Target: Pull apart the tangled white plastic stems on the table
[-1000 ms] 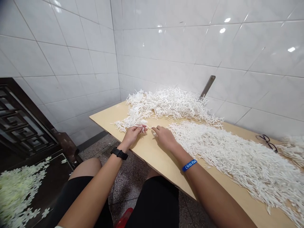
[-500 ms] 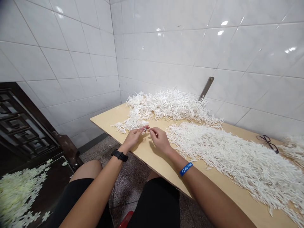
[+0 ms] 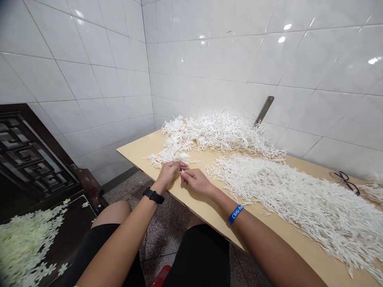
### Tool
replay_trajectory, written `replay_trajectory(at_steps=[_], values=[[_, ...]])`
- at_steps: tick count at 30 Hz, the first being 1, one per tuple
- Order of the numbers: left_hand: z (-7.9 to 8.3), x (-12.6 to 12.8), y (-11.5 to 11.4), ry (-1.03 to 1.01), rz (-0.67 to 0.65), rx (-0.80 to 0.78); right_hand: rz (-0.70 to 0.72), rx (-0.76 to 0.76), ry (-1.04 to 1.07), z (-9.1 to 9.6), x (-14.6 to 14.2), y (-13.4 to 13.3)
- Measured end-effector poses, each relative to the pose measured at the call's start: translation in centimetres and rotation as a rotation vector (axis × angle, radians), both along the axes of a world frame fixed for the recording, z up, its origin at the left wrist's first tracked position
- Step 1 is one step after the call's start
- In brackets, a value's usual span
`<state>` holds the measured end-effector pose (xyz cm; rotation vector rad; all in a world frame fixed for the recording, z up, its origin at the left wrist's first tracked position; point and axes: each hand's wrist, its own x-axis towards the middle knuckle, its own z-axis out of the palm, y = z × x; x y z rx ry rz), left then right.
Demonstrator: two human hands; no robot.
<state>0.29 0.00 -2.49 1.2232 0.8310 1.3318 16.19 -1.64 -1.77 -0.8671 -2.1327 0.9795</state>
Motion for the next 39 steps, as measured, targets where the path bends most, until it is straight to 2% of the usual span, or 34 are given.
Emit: replay_trajectory(at_steps=[2,3,6,8,10,11,14,18,21,25,31,33,34,37,39], values=[[-0.2,-0.2,0.2,-0.070,0.059,-0.073,0.035,0.133,-0.140,0.2,0.1,-0.4],[-0.2,-0.2,0.2,-0.089,0.040,-0.091,0.011,0.203,-0.210,0.3,0.4,-0.3],[-0.4,-0.2,0.3,-0.101,-0.088,-0.055,-0.154,0.444,-0.459,0.4,2.0,0.7],[-0.5,-0.2,0.3,-0.108,-0.121,-0.022,-0.228,0.581,-0.625,0.3,3.3,1.6],[-0.5,-0.2,0.3,-0.108,-0.120,-0.020,-0.279,0.641,-0.685,0.2,4.1,2.1],[-0.4,-0.2,0.3,-0.107,-0.123,-0.023,-0.311,0.634,-0.650,0.2,4.2,2.2],[0.0,-0.3,-0.1,-0.066,-0.147,-0.012,-0.373,0.487,-0.349,0.4,3.3,1.7],[0.7,-0.2,-0.6,0.066,-0.224,0.056,-0.287,0.071,-0.018,0.9,1.0,1.0],[0.7,0.1,-0.7,0.127,-0.238,0.121,-0.210,-0.186,0.118,0.8,0.1,1.2],[0.2,0.5,-0.5,0.102,-0.270,0.095,-0.138,-0.367,0.287,0.3,0.0,1.6],[0.1,0.5,-0.3,0.108,-0.399,0.063,-0.063,-0.643,0.394,0.5,0.4,1.4],[0.0,0.5,-0.2,0.134,-0.353,0.086,-0.058,-0.653,0.394,0.6,0.4,1.2],[-0.1,0.5,-0.1,0.130,-0.289,0.087,-0.054,-0.643,0.373,0.6,0.3,1.0],[-0.6,0.3,0.2,0.034,0.013,0.027,-0.002,-0.597,0.223,0.6,-0.1,0.3],[-0.8,0.2,0.3,-0.005,0.110,-0.008,0.014,-0.531,0.148,0.6,-0.2,-0.1]])
